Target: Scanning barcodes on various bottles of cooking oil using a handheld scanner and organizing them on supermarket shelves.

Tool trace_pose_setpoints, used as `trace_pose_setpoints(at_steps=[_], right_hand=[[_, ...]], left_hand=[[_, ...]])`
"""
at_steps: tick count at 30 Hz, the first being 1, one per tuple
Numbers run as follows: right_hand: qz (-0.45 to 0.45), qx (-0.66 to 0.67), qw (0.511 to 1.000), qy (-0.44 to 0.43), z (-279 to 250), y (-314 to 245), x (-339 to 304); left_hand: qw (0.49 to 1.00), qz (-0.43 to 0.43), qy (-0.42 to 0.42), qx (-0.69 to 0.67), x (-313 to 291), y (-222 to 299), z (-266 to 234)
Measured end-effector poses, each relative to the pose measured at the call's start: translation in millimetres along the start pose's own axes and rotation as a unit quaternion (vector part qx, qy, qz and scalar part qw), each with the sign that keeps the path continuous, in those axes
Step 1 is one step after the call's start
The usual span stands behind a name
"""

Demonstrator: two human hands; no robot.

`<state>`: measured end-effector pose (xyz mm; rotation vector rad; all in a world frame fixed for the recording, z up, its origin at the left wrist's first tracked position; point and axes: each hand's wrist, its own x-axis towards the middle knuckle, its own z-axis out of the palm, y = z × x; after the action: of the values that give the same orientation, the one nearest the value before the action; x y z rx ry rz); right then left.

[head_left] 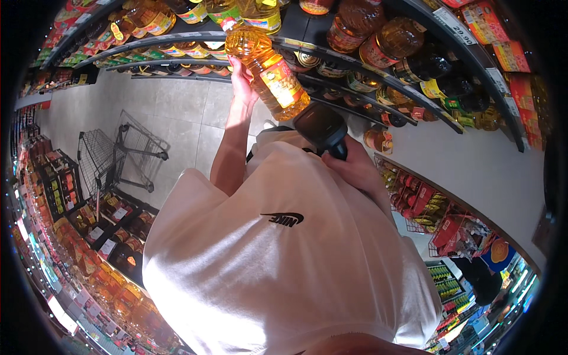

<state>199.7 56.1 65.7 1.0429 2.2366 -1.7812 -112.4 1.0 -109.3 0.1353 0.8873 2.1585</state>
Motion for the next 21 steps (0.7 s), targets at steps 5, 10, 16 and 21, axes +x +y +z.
trace_pose_setpoints(at_steps=[5, 10, 16, 21], right_hand=[[0.046, 0.345, 0.937, -0.008, -14.3, 29.9, 19.6], [0.064, 0.673, 0.719, -0.163, -27.0, 46.3, 53.6], [0.041, 0.712, 0.693, -0.111, -4.7, 47.7, 62.2], [0.038, 0.757, 0.645, -0.103, 2.8, 51.6, 52.6]], left_hand=[[0.998, -0.008, 0.028, -0.058, -1.7, -1.7, -12.5], [0.928, -0.082, -0.271, -0.244, -10.7, -9.4, 42.6], [0.981, -0.124, -0.138, 0.058, -25.0, -5.2, 71.8], [0.988, -0.044, -0.091, 0.119, -47.8, 6.5, 98.4]])
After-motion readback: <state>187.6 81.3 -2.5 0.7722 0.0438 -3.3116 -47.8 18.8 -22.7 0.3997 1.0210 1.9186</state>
